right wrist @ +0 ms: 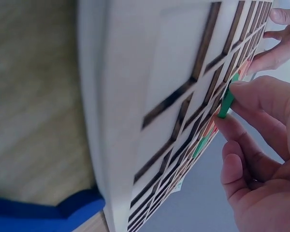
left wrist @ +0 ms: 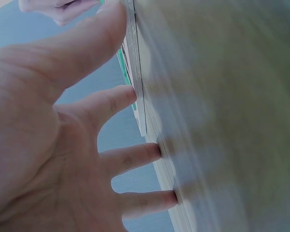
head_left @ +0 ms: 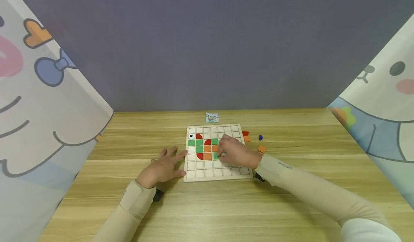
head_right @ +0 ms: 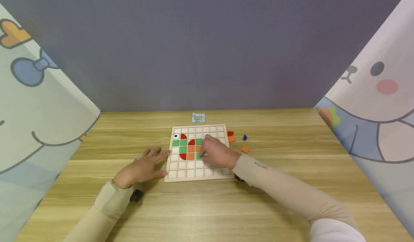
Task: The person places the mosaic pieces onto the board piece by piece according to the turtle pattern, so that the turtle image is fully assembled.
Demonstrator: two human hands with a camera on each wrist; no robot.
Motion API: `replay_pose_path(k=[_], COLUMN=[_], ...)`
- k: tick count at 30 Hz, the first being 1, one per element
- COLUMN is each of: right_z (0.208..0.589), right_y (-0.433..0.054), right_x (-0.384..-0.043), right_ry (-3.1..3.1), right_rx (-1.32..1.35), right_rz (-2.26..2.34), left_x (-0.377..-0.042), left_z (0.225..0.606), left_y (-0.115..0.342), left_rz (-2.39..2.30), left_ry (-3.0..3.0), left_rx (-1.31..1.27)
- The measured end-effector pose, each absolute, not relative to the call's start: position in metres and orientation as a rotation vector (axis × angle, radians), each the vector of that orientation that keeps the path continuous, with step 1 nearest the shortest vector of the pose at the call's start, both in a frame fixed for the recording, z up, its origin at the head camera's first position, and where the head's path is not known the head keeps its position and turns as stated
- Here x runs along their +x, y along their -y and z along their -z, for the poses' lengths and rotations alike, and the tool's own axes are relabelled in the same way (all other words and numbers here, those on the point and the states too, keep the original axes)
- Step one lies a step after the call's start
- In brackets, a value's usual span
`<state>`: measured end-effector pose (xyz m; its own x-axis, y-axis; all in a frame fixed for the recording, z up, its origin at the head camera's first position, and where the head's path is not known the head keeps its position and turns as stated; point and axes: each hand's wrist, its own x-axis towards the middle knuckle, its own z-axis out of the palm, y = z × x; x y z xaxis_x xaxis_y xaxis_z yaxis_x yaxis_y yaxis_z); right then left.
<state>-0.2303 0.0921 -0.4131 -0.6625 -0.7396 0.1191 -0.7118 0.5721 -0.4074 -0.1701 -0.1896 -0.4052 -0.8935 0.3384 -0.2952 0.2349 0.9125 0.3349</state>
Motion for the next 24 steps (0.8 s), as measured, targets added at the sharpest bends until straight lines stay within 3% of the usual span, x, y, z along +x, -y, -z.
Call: replay_pose_path(k=[17,24], right_z=[0.412,0.409], right_y=[-0.088,-0.109], right_x=[-0.223,-0.225], right_ry=[-2.752,-2.785], right_rx=[-1.277,-1.267], right_rz=[0.631,0.675], left_x=[-0.170,-0.169], left_z=[0.403,0.403], left_y=[0.189,0.189], left_rz=[-0.405,-0.413], left_ry=[-2.720,-2.718], left_rx=[0.414,0.410])
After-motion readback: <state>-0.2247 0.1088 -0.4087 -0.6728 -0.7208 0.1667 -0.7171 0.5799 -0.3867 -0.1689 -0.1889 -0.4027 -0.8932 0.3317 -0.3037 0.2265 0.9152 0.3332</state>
